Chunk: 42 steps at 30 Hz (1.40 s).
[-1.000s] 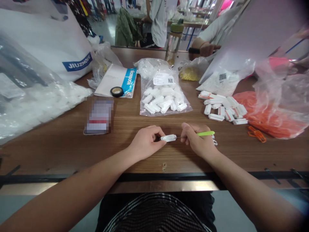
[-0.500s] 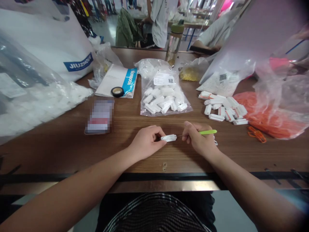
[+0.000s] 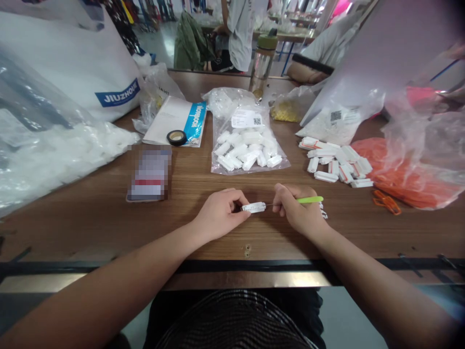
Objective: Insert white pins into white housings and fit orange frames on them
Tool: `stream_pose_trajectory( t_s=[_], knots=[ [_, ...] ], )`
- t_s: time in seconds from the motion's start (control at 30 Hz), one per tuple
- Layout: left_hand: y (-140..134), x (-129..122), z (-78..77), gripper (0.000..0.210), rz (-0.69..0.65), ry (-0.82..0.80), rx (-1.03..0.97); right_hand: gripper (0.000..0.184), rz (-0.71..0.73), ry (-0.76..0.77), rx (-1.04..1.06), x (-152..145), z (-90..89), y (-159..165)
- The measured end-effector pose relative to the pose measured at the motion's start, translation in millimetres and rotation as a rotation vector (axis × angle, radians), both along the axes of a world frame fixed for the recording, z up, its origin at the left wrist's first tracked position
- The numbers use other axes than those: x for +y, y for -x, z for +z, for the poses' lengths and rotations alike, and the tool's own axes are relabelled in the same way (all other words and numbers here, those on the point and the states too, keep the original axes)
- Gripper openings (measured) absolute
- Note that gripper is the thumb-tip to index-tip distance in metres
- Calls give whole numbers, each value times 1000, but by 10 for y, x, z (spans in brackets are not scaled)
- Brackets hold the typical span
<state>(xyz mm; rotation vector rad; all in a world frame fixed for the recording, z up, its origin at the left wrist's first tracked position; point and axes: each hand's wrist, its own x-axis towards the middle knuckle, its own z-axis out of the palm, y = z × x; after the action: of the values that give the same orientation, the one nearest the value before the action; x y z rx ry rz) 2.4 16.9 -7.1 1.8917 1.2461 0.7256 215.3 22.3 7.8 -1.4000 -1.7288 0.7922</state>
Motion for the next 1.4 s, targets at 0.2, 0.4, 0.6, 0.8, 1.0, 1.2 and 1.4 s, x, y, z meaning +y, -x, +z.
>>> stream_pose_trajectory(
  t_s=[0.2,0.4,0.6,0.8,1.0,1.2,1.4],
  knots=[
    [4,0,-23,5,-3,2,-10,49,47,-41,-123,-5,30,21],
    [5,-5,-17,6,-3,13,-14,49,12,-59,-41,-34,17,16],
    [0,-5,-5,5,1,9,-12,50,-3,-17,22,-9,11,5],
    [3,1,-23,6,-3,6,-2,50,16,-31,-42,-7,12,8],
    [2,1,-21,5,-7,-3,9,48,-82,-15,76,-11,22,33],
    [-2,2,-15,6,-3,-7,14,49,-48,-35,16,-5,14,41],
    [-4,-3,-4,6,1,8,13,49,-33,-33,-49,6,4,36]
  ],
)
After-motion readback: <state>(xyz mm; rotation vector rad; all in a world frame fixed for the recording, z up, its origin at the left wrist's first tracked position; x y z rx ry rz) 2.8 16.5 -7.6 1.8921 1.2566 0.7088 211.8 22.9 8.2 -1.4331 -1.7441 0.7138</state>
